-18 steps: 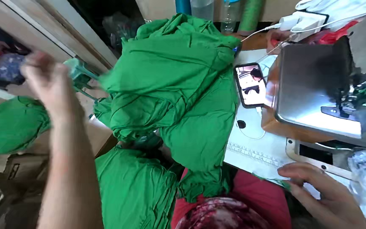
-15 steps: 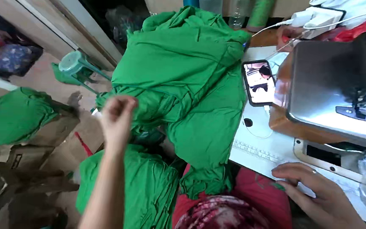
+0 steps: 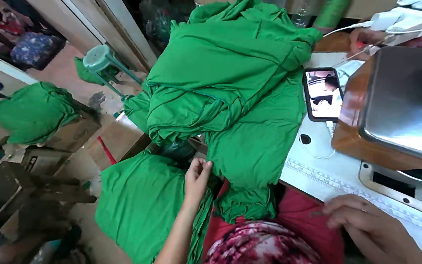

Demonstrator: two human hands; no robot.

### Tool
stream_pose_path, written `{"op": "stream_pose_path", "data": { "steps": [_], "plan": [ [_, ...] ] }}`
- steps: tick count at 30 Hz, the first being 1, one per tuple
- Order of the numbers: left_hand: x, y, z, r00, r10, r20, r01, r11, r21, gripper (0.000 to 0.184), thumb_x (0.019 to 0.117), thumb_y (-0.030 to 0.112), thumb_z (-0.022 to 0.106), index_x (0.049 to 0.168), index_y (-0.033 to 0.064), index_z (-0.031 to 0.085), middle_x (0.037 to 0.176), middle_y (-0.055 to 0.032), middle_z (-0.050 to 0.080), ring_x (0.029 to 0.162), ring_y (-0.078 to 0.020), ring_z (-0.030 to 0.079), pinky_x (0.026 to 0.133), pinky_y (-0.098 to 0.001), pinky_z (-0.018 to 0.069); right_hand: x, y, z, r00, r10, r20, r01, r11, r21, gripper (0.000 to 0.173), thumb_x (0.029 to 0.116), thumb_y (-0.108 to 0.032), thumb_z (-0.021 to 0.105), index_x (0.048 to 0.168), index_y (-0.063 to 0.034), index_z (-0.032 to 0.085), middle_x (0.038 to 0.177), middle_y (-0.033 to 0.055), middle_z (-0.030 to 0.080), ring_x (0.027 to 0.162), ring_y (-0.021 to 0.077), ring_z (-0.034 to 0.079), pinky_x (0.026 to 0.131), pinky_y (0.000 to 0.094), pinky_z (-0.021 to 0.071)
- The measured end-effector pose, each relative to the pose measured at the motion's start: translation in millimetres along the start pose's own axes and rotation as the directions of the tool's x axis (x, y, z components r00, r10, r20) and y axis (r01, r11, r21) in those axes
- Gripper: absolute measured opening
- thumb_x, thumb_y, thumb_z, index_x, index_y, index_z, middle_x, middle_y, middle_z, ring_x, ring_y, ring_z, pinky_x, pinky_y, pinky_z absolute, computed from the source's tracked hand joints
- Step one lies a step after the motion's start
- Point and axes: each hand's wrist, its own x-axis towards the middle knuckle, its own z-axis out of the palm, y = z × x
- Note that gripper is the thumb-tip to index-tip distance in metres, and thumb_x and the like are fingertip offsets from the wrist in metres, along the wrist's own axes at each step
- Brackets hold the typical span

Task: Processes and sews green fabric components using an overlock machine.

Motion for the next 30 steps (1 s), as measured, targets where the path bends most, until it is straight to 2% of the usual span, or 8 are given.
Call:
{"op": "stream_pose_path", "data": {
  "steps": [2,6,9,13,16,19,23,30],
  "plan": [
    [-4,0,-5,0.998,0.061,-0.008,-0.061,0.998,-0.017,0.011,0.1022,0.014,0.053,0.099,0.0031,0.055,0.078,0.0064,0.056,0.072,0.0012,0.055,0.069,-0.0177,0.0478,-1,-1,0,0.999,-0.039,-0.025,0.041,0.996,0.074,0.028,0.1008,-0.015,0.048,0.078,-0.0117,0.063,0.091,0.0002,0.07,0.11,0.007,0.062,0.104,0.0193,0.0438],
    [-14,-7,2,0.971,0.228,-0.074,-0.221,0.971,0.097,0.031,0.0965,0.016,0.065,0.116,-0.0046,0.052,0.097,-0.0034,0.062,0.084,-0.0036,0.062,0.074,-0.0205,0.0542,8,-32,-3,0.994,0.113,-0.001,-0.113,0.992,0.051,0.018,0.0987,-0.003,0.057,0.095,0.0092,0.07,0.112,0.0321,0.066,0.109,0.0234,0.065,0.099,0.0232,0.0495],
    [-17,-17,8,0.959,0.263,-0.102,-0.224,0.929,0.294,0.034,0.0957,0.023,0.065,0.117,-0.0035,0.065,0.113,-0.0167,0.062,0.099,-0.015,0.061,0.082,-0.025,0.0512,2,-21,6,0.995,0.094,-0.017,-0.094,0.996,0.004,0.018,0.0968,-0.007,0.056,0.094,-0.0031,0.073,0.106,0.0131,0.073,0.101,0.0086,0.067,0.091,0.0166,0.0509],
    [-16,-15,19,0.994,0.018,-0.103,-0.003,0.99,0.143,0.04,0.0969,0.023,0.062,0.125,-0.0052,0.06,0.114,-0.0129,0.062,0.1,-0.0104,0.061,0.081,-0.022,0.0518,4,-34,5,0.983,0.182,0.038,-0.18,0.982,-0.052,0.021,0.0973,-0.007,0.061,0.103,0.004,0.077,0.095,0.0175,0.077,0.086,0.0271,0.074,0.088,0.0419,0.0553],
    [-13,-16,20,0.997,-0.062,-0.054,0.061,0.998,-0.017,0.025,0.0963,0.018,0.062,0.111,-0.0023,0.06,0.103,-0.0066,0.063,0.093,-0.0074,0.063,0.079,-0.0226,0.0533,-1,-21,10,0.993,0.112,0.022,-0.109,0.989,-0.095,0.021,0.0976,-0.018,0.061,0.097,-0.0065,0.079,0.095,0.0076,0.078,0.088,0.0144,0.072,0.087,0.0296,0.0558],
    [-14,-14,14,0.999,-0.053,-0.005,0.051,0.986,-0.156,0.005,0.0968,0.01,0.057,0.095,0.0058,0.056,0.086,0.0042,0.059,0.081,-0.0017,0.059,0.077,-0.0213,0.0513,6,-36,3,0.98,0.184,0.074,-0.186,0.982,0.031,0.017,0.0949,0.002,0.06,0.097,0.0063,0.077,0.118,0.0285,0.07,0.11,0.0329,0.07,0.097,0.0333,0.0533],
    [-24,-10,1,0.989,-0.023,0.147,0.076,0.927,-0.368,0.006,0.0998,0.021,0.059,0.099,0.019,0.054,0.083,0.0139,0.06,0.08,0.0021,0.061,0.077,-0.0213,0.0525,-4,-15,11,0.996,0.081,-0.022,-0.081,0.996,-0.027,0.021,0.0946,-0.008,0.058,0.092,-0.0058,0.078,0.101,0.0084,0.077,0.104,0.0078,0.068,0.094,0.0154,0.0491],
    [-52,26,3,0.853,0.067,0.517,-0.166,0.975,0.147,0.027,0.0973,0.027,0.067,0.09,0.001,0.069,0.085,-0.0039,0.069,0.083,-0.0066,0.066,0.081,-0.028,0.056,1,-18,19,0.999,0.042,0.009,-0.043,0.995,0.087,0.022,0.0998,-0.029,0.064,0.104,-0.0115,0.076,0.109,0.0046,0.074,0.112,0.0088,0.064,0.101,0.0217,0.0478]
  ]
}}
